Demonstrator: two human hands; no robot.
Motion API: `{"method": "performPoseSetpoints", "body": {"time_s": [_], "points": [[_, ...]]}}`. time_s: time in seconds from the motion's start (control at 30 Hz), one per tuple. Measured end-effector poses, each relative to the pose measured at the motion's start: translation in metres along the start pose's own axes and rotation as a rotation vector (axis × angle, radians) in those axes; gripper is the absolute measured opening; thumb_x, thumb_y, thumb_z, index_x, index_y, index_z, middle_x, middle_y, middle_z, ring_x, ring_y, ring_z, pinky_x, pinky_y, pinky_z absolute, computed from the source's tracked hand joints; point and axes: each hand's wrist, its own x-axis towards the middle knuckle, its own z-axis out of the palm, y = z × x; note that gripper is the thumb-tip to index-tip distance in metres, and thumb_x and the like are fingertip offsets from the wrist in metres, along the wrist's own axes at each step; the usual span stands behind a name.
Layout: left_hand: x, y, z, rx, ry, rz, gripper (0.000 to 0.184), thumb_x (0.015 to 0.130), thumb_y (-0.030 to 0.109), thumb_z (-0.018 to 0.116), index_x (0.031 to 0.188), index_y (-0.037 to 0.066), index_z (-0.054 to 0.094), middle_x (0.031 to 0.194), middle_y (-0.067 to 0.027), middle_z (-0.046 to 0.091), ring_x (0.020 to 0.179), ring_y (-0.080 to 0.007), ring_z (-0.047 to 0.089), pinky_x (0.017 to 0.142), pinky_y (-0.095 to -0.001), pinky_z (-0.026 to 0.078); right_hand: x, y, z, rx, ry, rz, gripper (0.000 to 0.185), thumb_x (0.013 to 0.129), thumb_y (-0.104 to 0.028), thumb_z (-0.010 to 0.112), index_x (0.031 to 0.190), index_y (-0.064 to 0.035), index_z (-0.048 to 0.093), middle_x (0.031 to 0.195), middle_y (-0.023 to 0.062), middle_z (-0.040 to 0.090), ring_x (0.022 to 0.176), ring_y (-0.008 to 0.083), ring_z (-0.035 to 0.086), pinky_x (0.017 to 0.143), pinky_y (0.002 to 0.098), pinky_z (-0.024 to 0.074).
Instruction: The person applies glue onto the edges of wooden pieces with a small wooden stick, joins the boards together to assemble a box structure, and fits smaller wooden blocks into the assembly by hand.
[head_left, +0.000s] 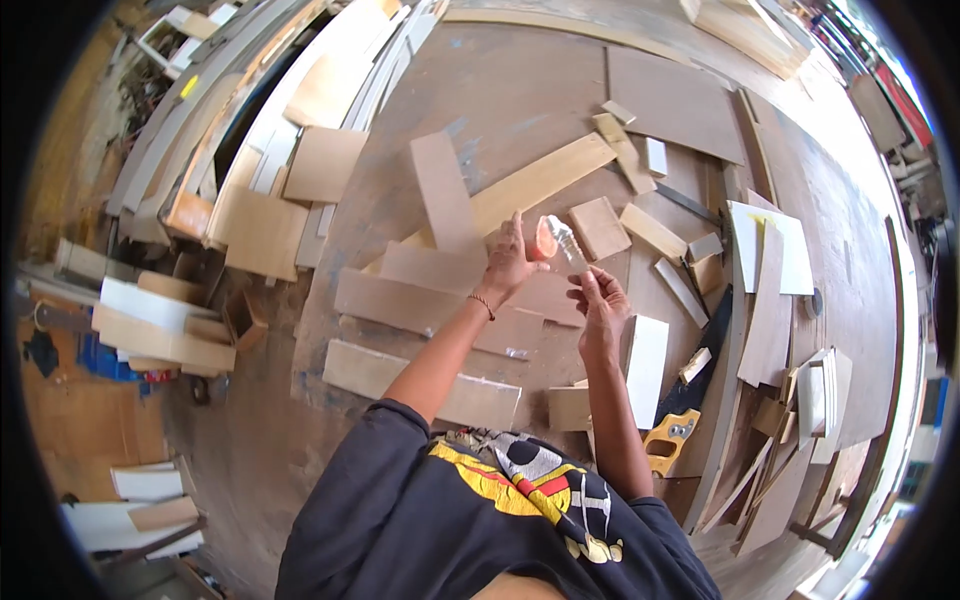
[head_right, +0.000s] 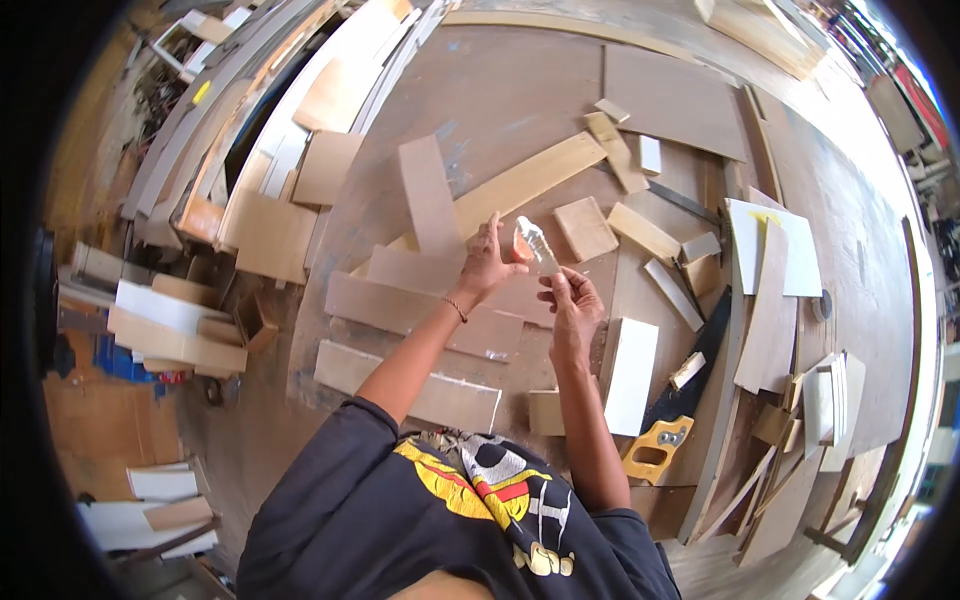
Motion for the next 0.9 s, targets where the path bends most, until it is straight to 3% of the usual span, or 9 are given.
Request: {"method": "performPoseSetpoints", "body": {"time_s": [0.13,0.27,0.43,0.53,0.6,0.67,0.73,0.8,0.9], "points": [[-0.033,0.002,-0.068,-0.026,0.075,-0.09,0.066,0.07,0.014,0.075,0.123,-0.003,0.041,0.108,-0.0192,0.053,0.105,-0.0309,0.052,0.089,-0.037,0.044,-0.026,0.011,0.013,0.117,-0.155,0.12,0.025,0.086,-0.022,0.064,0.101,-0.0021,0.059,0.084,0.0079,0.067,0.071,0.0106,0.062,0.06,0.021,0.0435],[-0.121,-0.018,-0.136,-0.078,0.353,-0.29,0.046,0.077,0.012,0.068,0.117,-0.001,0.05,0.099,-0.0116,0.057,0.085,-0.0195,0.056,0.07,-0.0293,0.048,-0.068,0.035,0.042,-0.002,-0.393,0.289,0.022,0.091,-0.025,0.056,0.097,-0.0041,0.053,0.084,0.0094,0.067,0.072,0.0134,0.063,0.065,0.0231,0.0472],[-0.238,-0.045,-0.177,0.015,0.735,-0.457,0.039,0.078,0.007,0.064,0.112,-0.003,0.05,0.095,-0.0122,0.052,0.077,-0.0214,0.051,0.076,-0.0337,0.045,-0.12,0.062,0.077,-0.313,-0.611,0.38,0.028,0.095,-0.031,0.047,0.095,-0.0035,0.049,0.089,0.0101,0.066,0.082,0.0164,0.063,0.072,0.0287,0.0467],[-0.273,-0.066,-0.176,-0.227,0.908,-0.799,0.047,0.078,0.006,0.064,0.119,-0.005,0.043,0.1,-0.0132,0.051,0.081,-0.0214,0.051,0.08,-0.0344,0.045,-0.15,0.086,0.085,-0.402,-0.688,0.274,0.028,0.096,-0.03,0.046,0.098,-0.003,0.049,0.091,0.0101,0.066,0.086,0.0186,0.063,0.071,0.0291,0.047],[-0.277,-0.051,-0.183,-0.753,0.918,-1.007,0.057,0.08,0.005,0.064,0.128,-0.003,0.035,0.112,-0.0129,0.046,0.089,-0.0134,0.048,0.077,-0.0261,0.046,-0.161,0.102,0.086,-0.413,-0.7,0.224,0.028,0.095,-0.03,0.047,0.096,-0.0017,0.05,0.084,0.0071,0.064,0.079,0.0149,0.059,0.066,0.0273,0.0444],[-0.284,-0.073,-0.178,-0.701,0.917,-0.956,0.06,0.079,0.007,0.065,0.129,-0.003,0.034,0.114,-0.0156,0.045,0.092,-0.0167,0.049,0.079,-0.0281,0.046,-0.163,0.106,0.088,-0.642,-0.854,0.144,0.03,0.095,-0.033,0.046,0.098,-0.0037,0.049,0.107,0.0109,0.061,0.096,0.017,0.057,0.079,0.0303,0.0458],[-0.276,-0.065,-0.193,-0.11,0.747,-0.797,0.069,0.076,0.014,0.069,0.129,-0.008,0.031,0.117,-0.022,0.042,0.101,-0.0274,0.05,0.087,-0.0354,0.043,-0.174,0.108,0.091,-0.656,-0.83,0.08,0.03,0.095,-0.033,0.048,0.094,-0.0032,0.05,0.093,0.0062,0.059,0.083,0.0137,0.053,0.074,0.0281,0.0438],[-0.269,-0.068,-0.2,-0.137,0.687,-0.821,0.075,0.075,0.02,0.071,0.13,-0.009,0.028,0.119,-0.0265,0.038,0.106,-0.0342,0.049,0.089,-0.0372,0.043,-0.184,0.107,0.095,-0.701,-0.758,-0.093,0.028,0.094,-0.028,0.05,0.092,-0.0002,0.051,0.067,0.0052,0.049,0.064,0.0139,0.044,0.059,0.0299,0.0396],[-0.259,-0.088,-0.197,0.293,0.615,-0.777,0.077,0.077,0.03,0.07,0.128,-0.01,0.028,0.116,-0.0292,0.037,0.106,-0.0437,0.045,0.089,-0.0429,0.043,-0.196,0.102,0.098,-0.783,-0.703,-0.089,0.026,0.094,-0.025,0.05,0.091,0.0009,0.05,0.078,0.0122,0.058,0.068,0.0195,0.051,0.063,0.0331,0.0425]]}}
